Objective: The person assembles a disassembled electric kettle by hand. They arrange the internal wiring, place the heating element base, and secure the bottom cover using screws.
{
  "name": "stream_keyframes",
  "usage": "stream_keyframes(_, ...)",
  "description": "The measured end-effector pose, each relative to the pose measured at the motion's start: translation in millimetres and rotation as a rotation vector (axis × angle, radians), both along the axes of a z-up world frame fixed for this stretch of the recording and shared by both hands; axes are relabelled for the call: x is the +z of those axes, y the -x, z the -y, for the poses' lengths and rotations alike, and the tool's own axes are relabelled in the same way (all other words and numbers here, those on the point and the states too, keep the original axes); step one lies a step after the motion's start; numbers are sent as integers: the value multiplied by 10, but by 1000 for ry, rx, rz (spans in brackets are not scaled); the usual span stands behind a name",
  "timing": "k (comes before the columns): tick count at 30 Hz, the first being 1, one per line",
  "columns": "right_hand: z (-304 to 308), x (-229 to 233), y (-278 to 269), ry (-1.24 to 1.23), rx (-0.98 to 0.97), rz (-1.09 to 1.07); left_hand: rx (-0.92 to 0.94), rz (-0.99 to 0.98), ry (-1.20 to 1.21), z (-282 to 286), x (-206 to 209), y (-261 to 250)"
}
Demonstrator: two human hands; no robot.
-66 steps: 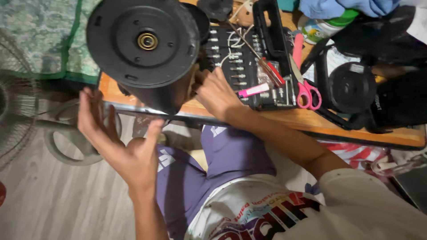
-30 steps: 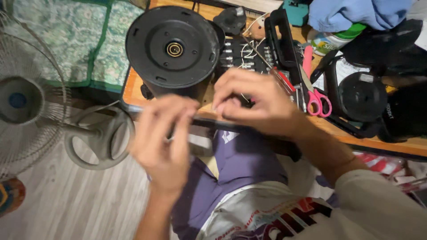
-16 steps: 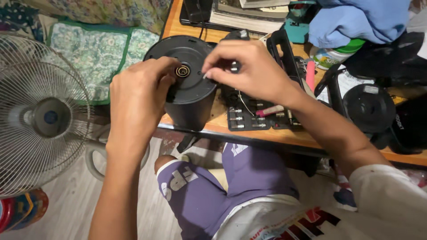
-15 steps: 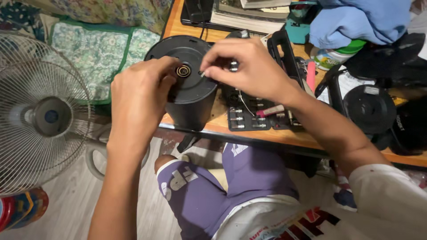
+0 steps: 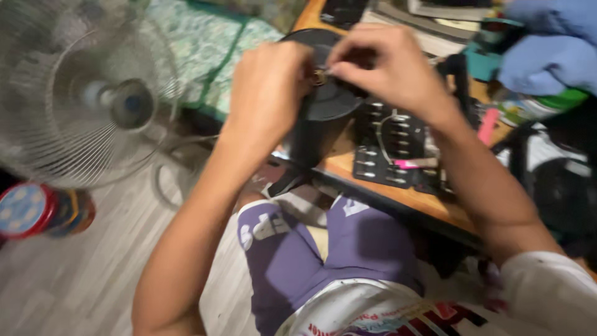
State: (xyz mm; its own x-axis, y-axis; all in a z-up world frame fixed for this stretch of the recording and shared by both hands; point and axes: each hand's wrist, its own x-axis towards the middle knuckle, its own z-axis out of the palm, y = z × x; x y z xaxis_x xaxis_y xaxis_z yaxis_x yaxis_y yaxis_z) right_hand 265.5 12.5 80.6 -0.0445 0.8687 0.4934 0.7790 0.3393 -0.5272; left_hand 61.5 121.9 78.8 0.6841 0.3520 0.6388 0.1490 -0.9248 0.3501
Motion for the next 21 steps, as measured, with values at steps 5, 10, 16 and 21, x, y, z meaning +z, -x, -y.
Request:
stream_keyframes(5,25,29,9,33,-14,95,76,80,-136,-33,-132,-89)
stream_keyframes(10,14,56,-29,99,-2,88,50,12,-92,-93,-87,-111)
stream_keyframes(16,23,29,-73,48,73,59,17,-123,17,-67,61,-13)
stream_keyframes(21,15,51,-38,85,39,22,12,-100,-25,-22,113,24)
